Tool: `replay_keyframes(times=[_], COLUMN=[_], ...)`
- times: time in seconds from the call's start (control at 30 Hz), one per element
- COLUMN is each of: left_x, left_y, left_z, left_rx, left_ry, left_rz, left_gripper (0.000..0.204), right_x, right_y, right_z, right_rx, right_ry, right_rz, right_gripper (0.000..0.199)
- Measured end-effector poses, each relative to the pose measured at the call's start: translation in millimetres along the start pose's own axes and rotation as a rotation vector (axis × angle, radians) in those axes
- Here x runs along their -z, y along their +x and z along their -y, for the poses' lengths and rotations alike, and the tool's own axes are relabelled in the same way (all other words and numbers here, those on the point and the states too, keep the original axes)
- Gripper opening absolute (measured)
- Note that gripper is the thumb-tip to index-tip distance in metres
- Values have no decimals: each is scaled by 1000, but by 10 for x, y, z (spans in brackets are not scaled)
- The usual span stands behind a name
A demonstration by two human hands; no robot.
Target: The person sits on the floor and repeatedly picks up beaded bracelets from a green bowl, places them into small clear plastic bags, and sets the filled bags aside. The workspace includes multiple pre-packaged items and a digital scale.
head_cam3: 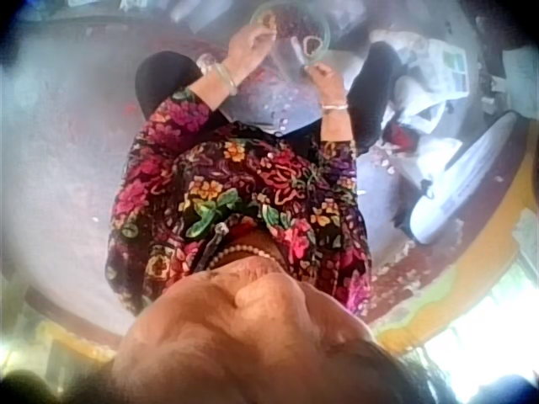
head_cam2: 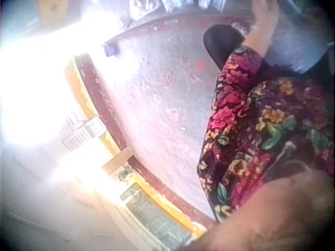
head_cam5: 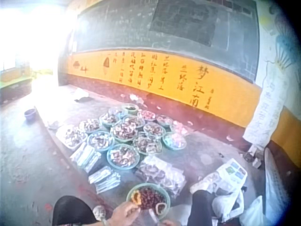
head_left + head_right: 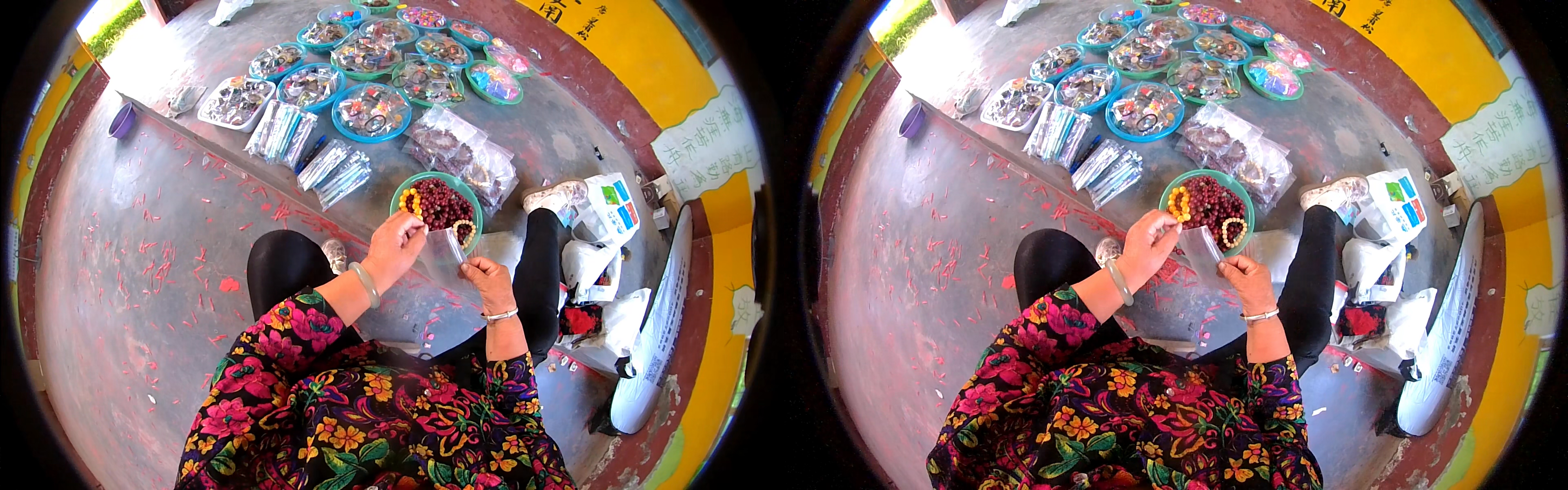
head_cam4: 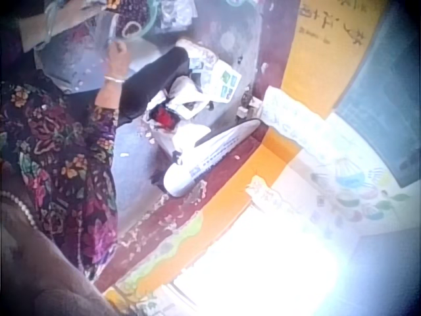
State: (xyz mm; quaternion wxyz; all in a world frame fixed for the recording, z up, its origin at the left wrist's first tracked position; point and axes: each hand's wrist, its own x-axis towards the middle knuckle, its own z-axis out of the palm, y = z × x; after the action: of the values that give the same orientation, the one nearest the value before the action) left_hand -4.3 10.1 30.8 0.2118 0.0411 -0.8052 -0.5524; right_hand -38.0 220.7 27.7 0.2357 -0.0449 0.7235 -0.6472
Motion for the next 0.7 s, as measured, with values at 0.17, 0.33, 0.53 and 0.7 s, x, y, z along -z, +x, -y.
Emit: replay_keyframes(times=[0.17,0.33,0.53,0.7], left_x=[-73,-114,-57,-63], left_y=[-221,-256,-197,-208], left_z=[-51,-80,-66,-65], left_rx=[172,433,612,590], left_ry=[-248,-468,-605,-681], left_rz=[269,374,407,418], left_gripper=[14,18,20,19], right_x=[-230,-487,-561,-540], right_y=[4,-58,-101,-124], right_z=[-20,101,183,218], right_rx=[88,462,673,775], right_ry=[-67,-493,-726,-866], right_rz=[-151,-315,-333,-334], right_gripper=[8,7,11,11])
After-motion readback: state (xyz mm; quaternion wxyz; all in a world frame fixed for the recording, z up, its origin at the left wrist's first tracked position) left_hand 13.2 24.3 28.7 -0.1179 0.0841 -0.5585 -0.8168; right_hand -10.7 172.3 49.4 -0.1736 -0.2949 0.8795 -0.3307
